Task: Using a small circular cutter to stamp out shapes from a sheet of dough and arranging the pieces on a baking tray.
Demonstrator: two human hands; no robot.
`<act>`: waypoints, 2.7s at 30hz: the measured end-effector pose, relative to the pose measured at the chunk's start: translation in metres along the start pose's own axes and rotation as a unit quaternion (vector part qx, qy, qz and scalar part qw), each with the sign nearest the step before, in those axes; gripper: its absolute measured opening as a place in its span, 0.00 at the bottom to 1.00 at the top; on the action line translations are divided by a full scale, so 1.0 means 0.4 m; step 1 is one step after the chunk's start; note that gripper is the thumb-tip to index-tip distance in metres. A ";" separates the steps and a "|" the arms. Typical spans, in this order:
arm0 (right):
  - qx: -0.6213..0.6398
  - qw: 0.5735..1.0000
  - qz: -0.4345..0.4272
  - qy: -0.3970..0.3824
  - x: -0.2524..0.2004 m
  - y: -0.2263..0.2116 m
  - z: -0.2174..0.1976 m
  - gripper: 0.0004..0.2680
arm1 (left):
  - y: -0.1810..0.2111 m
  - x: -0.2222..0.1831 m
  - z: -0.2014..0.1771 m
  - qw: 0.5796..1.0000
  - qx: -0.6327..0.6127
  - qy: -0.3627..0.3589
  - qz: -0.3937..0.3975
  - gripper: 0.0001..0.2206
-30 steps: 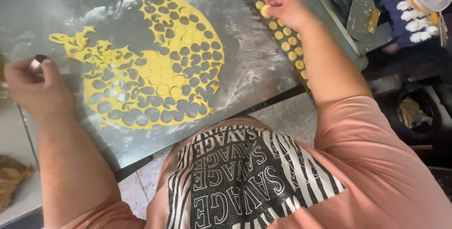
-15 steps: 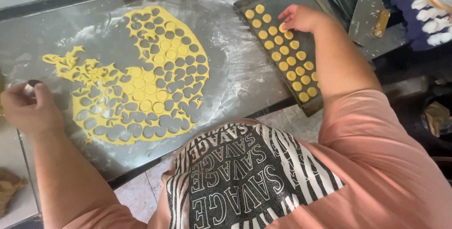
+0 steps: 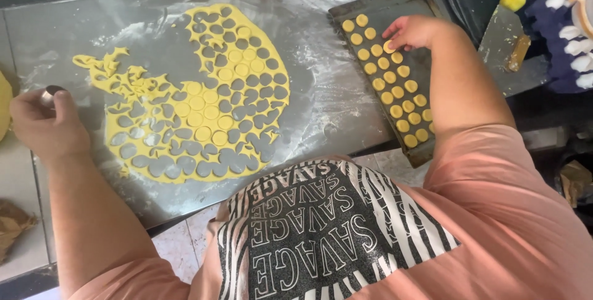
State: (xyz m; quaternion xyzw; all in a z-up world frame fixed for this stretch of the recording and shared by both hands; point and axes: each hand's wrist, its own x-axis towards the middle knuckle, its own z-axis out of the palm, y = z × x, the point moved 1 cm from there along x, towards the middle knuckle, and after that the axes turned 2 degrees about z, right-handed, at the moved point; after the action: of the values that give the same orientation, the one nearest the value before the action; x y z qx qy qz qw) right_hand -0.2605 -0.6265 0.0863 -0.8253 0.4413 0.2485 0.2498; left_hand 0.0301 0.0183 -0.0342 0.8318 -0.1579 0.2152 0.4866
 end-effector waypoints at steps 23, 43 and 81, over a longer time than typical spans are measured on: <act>-0.085 0.870 -0.436 0.215 -0.097 -0.470 0.162 0.06 | 0.083 0.006 -0.009 0.996 -0.022 -0.015 -0.086 0.06; -0.336 0.882 -0.331 -0.004 -0.318 -0.947 0.494 0.07 | 0.119 0.022 -0.009 0.986 -0.032 -0.037 -0.159 0.07; -0.097 0.936 -0.338 -0.008 -0.236 -0.836 0.440 0.10 | -0.041 0.020 0.031 0.999 -0.036 0.017 -0.030 0.07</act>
State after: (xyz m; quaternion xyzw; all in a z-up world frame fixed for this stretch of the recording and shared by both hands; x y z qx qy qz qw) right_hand -0.0547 -0.2958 0.0779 -0.9440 0.1075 0.1975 0.2413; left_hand 0.0473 0.0149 -0.0474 0.8142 -0.1323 0.2088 0.5254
